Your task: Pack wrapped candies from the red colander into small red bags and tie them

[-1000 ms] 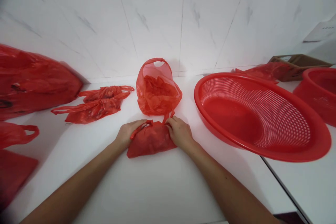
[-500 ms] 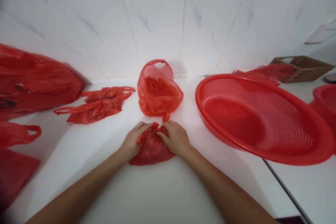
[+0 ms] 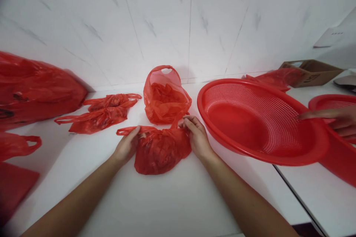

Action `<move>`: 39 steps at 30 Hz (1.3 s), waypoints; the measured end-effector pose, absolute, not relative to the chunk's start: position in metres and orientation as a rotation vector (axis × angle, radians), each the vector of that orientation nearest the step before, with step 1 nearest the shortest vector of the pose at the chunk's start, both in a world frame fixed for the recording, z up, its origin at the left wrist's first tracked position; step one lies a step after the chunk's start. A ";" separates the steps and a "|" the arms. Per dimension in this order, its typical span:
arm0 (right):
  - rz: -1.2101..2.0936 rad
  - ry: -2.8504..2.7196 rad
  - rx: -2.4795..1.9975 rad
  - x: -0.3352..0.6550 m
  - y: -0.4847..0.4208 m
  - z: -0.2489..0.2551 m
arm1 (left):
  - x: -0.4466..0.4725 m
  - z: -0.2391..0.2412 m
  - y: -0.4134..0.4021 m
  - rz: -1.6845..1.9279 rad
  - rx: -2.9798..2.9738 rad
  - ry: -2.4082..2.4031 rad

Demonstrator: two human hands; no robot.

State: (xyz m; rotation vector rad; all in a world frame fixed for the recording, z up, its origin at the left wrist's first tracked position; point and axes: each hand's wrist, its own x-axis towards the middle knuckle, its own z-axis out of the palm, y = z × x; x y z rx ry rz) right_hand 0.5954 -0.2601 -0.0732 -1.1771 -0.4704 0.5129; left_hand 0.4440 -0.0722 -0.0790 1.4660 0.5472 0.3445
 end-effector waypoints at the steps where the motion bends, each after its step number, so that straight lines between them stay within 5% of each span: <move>1: 0.529 -0.468 -1.107 0.594 -0.262 -0.069 | 0.444 -0.078 -0.070 0.351 1.430 0.539; 16: 0.508 -0.851 -1.114 0.561 -0.287 -0.035 | 0.438 -0.064 -0.010 0.581 1.400 0.765; 20: 0.548 -0.880 -1.172 0.561 -0.286 -0.033 | 0.430 -0.055 -0.009 0.603 1.574 0.828; 25: 0.567 -0.845 -1.204 0.565 -0.286 -0.036 | 0.424 -0.019 -0.035 1.093 2.288 0.568; 30: 0.565 -0.792 -1.146 0.569 -0.287 -0.037 | 0.443 -0.017 -0.066 0.373 2.742 -0.163; 39: 0.262 -0.764 -1.421 0.577 -0.274 -0.050 | 0.393 0.025 -0.036 0.252 2.446 0.296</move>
